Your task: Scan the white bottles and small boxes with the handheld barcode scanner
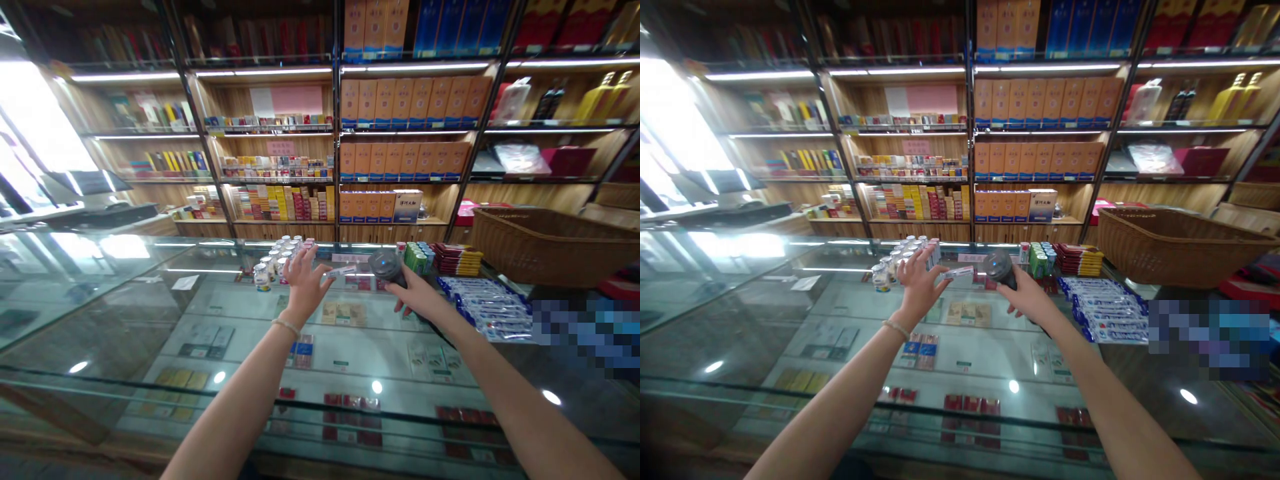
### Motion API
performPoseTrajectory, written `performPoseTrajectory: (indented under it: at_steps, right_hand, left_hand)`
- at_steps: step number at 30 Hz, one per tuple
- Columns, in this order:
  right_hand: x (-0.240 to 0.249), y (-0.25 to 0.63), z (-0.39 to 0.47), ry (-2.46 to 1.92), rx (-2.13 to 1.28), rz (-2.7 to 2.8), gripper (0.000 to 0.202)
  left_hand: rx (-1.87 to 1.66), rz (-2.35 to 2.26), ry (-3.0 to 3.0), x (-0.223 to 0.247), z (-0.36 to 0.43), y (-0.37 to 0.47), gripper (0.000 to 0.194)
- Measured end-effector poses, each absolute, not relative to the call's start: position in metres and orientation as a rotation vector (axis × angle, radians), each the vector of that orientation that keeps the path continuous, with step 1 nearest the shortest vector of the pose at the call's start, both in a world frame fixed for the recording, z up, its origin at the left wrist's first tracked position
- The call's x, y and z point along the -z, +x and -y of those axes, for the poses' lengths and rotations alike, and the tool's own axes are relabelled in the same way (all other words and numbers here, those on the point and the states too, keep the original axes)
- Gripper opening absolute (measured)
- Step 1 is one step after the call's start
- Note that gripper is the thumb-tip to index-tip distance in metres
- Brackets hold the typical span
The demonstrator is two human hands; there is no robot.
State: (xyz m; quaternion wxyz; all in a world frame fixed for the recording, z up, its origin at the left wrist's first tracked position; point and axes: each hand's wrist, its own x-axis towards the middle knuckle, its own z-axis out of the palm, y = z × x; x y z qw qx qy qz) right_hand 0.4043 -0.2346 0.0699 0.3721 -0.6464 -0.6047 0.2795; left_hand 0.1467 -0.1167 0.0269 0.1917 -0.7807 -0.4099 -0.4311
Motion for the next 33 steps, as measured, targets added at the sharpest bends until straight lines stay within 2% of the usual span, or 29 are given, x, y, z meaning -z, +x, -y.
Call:
performPoseTrajectory:
  at_steps: [3,14,25,33]
  right_hand:
    - [-0.07,0.392,0.249,-1.659,-0.756,1.561,0.055]
    - [-0.053,0.354,0.268,-1.637,-0.57,1.776,0.049]
    - [-0.061,0.351,0.273,-1.764,-0.44,1.82,0.054]
    - [-0.06,0.351,0.273,-1.699,-0.441,1.794,0.052]
  left_hand:
    - [1.202,1.148,-2.183,-0.025,0.115,0.147,0.016]
    - [1.188,1.141,-2.169,-0.026,0.117,0.146,0.017]
    - [1.207,1.142,-2.129,-0.023,0.113,0.147,0.012]
    - [1.201,1.167,-2.193,-0.029,0.119,0.146,0.016]
